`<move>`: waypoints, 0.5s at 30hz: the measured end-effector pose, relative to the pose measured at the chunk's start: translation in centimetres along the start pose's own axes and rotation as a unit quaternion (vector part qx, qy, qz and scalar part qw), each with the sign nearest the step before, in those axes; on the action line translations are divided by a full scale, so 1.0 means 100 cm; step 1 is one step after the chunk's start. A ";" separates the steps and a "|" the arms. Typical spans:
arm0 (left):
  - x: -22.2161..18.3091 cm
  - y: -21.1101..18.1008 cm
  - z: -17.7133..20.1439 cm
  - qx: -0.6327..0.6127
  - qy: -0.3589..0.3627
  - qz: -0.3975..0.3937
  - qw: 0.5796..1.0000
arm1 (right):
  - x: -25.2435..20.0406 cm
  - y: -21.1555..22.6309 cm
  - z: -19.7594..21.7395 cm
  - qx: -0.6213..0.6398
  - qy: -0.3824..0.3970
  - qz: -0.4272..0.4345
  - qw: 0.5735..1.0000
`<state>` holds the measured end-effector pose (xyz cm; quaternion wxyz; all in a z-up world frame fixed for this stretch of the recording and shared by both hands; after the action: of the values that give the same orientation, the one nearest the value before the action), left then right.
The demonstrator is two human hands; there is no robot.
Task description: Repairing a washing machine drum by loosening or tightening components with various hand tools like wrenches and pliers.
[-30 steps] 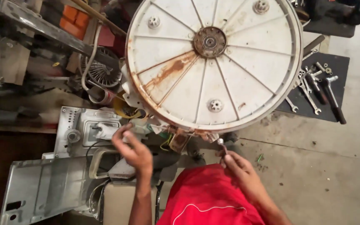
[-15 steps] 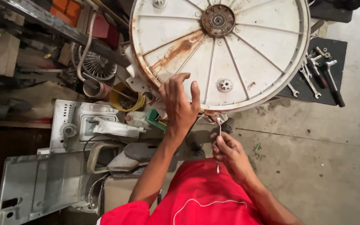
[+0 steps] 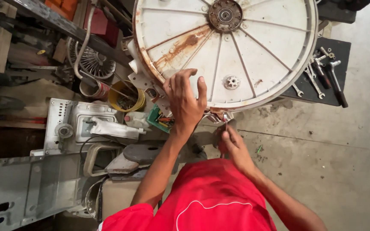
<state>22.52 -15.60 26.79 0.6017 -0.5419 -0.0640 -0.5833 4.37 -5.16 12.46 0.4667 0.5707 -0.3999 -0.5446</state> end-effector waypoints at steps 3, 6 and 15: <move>0.005 -0.007 0.005 -0.012 0.007 -0.019 1.000 | -0.032 0.010 -0.026 0.277 0.012 -0.263 0.924; 0.010 -0.017 0.007 -0.030 0.043 -0.004 0.999 | -0.066 0.053 -0.046 0.376 0.110 -0.395 0.831; 0.006 -0.023 0.005 -0.005 0.013 -0.021 1.000 | -0.060 -0.033 0.039 0.192 0.031 -0.236 0.952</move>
<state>21.26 -14.98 28.75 0.5877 -0.5355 -0.0647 -0.6030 -0.25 1.04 10.82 0.2188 0.7443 -0.3358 -0.5342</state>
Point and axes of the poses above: each hand's wrist, its own x-axis towards the middle knuckle, its own z-axis out of the back of the hand, y = z × x, the point moved 8 cm from there along x, towards the middle knuckle, and after that the axes turned 10 degrees about -y, right-handed, at the moved point
